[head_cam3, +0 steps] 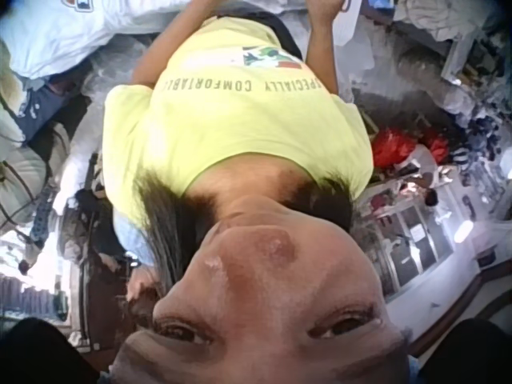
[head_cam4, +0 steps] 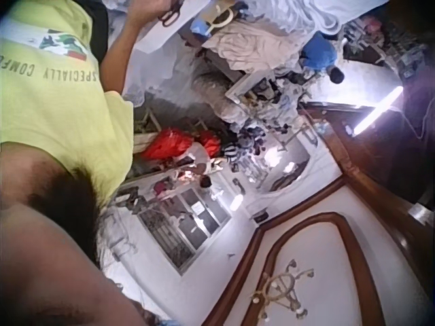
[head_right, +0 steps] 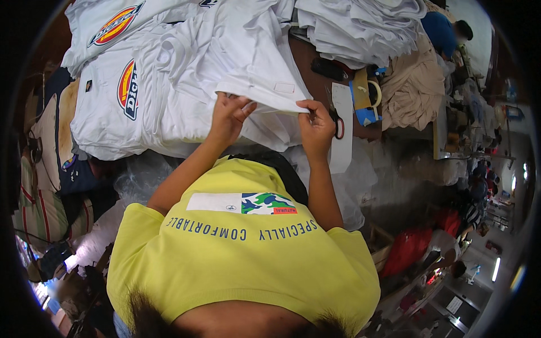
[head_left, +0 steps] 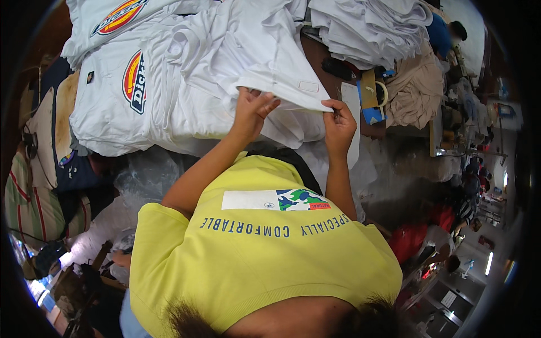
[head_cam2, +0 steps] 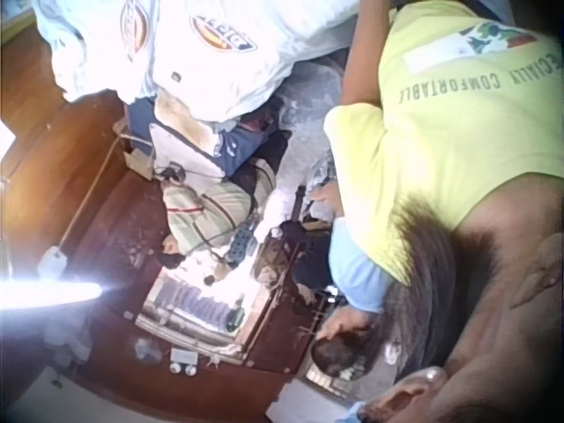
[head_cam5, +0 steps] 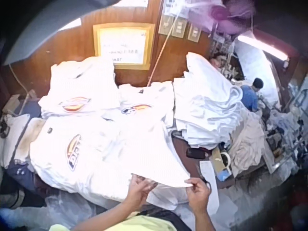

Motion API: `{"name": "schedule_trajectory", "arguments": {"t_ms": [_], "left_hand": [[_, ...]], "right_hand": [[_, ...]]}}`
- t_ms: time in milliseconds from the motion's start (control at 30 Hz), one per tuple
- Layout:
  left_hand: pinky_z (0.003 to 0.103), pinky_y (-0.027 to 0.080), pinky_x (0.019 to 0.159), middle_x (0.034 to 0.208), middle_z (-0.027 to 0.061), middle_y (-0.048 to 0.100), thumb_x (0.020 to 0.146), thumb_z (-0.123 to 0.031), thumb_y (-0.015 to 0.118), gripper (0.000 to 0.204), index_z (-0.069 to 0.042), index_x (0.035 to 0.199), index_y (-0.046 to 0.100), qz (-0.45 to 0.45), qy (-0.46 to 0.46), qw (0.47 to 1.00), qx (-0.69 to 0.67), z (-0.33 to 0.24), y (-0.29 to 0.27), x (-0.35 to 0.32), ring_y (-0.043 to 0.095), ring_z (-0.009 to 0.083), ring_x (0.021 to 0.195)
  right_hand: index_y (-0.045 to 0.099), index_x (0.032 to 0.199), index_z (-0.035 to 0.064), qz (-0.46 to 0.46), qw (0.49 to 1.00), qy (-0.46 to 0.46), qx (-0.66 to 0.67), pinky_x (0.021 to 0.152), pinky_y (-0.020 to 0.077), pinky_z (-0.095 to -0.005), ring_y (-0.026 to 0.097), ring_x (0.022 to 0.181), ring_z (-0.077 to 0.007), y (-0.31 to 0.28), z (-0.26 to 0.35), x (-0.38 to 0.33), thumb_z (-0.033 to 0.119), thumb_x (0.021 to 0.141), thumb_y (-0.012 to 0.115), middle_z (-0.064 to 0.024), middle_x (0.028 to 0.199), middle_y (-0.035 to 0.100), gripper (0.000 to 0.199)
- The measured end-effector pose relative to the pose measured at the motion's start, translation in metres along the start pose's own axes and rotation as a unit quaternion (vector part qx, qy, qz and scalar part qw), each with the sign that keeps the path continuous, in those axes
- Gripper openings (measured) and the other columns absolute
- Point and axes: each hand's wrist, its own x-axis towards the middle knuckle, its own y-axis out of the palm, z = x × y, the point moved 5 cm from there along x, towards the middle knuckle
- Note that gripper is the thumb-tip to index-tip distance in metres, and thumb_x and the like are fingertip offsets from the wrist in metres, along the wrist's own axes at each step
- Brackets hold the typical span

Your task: The person folds and organizes white tank tops on a table in a manufacturing setting, using shears to trim excess threads.

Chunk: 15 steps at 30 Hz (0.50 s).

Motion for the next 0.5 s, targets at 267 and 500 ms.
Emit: {"name": "schedule_trajectory", "arguments": {"t_ms": [267,500], "left_hand": [[0.039,0.048,0.09,0.122,0.0122,0.047,0.084,0.003,0.047,0.06,-0.011,0.136,0.02,0.023,0.051,0.995,-0.08,-0.021,-0.001,-0.004,0.054,0.0235,0.107],[0.041,0.045,0.095,0.125,0.012,0.047,0.085,0.003,0.047,0.058,-0.009,0.136,0.021,0.034,0.035,0.995,-0.086,-0.015,0.004,-0.023,0.052,0.0236,0.111]], "right_hand": [[0.06,0.096,-0.0008,0.006,0.999,0.028,0.018,0.064,0.0378,-0.0171,0.048,0.072,-0.0035,-0.026,-0.019,-0.038,-0.011,0.08,0.051,0.0003,0.086,0.057,0.02],[0.06,0.096,-0.0008,0.011,0.999,0.051,-0.01,0.057,0.034,-0.0157,0.043,0.065,-0.0015,-0.032,-0.037,-0.042,-0.01,0.08,0.05,0.0025,0.081,0.055,0.02]]}}
